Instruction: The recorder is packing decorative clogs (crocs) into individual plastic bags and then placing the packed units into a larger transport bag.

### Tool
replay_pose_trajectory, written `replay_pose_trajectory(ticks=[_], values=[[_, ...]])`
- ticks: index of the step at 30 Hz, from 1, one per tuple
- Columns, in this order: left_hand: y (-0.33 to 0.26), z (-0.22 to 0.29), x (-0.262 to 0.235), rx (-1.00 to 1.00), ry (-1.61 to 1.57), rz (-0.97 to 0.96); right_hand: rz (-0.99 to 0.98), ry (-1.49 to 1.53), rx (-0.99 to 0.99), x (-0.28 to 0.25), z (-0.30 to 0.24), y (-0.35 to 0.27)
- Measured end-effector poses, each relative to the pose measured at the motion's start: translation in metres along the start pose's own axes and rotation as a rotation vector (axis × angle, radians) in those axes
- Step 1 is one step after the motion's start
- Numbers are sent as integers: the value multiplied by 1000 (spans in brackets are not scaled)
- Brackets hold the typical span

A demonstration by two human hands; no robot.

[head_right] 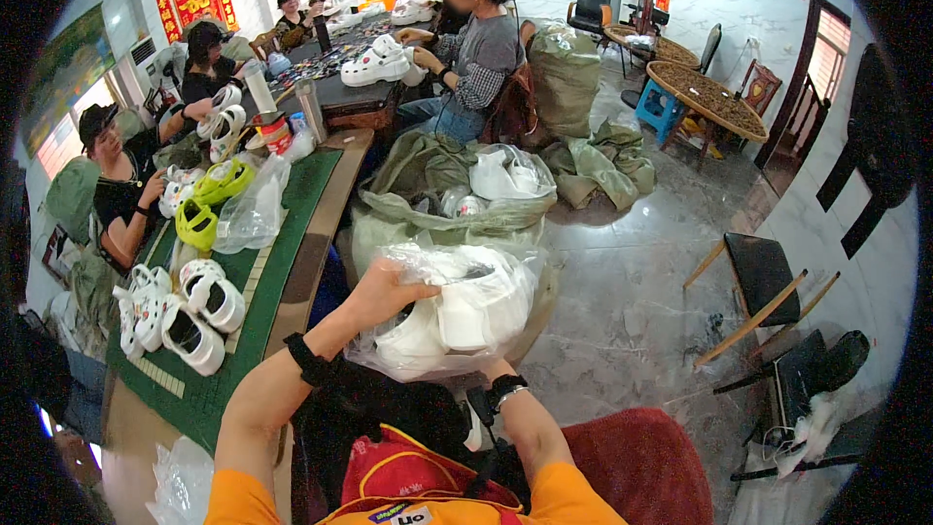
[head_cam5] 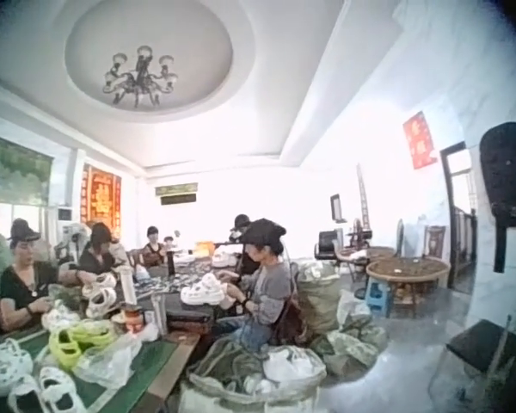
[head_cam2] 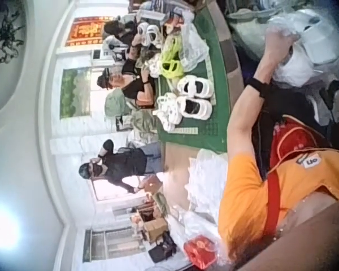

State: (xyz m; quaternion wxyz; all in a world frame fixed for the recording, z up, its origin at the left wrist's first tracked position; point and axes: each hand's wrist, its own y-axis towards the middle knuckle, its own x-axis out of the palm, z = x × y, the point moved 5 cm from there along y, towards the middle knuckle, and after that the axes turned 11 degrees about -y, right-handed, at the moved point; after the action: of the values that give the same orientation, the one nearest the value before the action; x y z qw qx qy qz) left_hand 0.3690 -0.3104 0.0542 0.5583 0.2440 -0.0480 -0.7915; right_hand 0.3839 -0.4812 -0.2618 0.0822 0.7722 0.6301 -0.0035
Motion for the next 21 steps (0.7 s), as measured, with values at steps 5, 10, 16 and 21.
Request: replay_pose_trajectory(ticks=[5, 10, 16, 21], values=[[72, -19, -23, 32, 47, 6, 199, -188, -31, -12, 45, 90], [91, -63, -81, 91, -196, 303, -140, -894, -49, 56, -31, 130], [126, -102, -123, -12, -371, 483, -48, -1203, -315, 72, -56, 211], [145, -129, -156, 276, 637, 273, -297, -1269, -61, 85, -40, 266]])
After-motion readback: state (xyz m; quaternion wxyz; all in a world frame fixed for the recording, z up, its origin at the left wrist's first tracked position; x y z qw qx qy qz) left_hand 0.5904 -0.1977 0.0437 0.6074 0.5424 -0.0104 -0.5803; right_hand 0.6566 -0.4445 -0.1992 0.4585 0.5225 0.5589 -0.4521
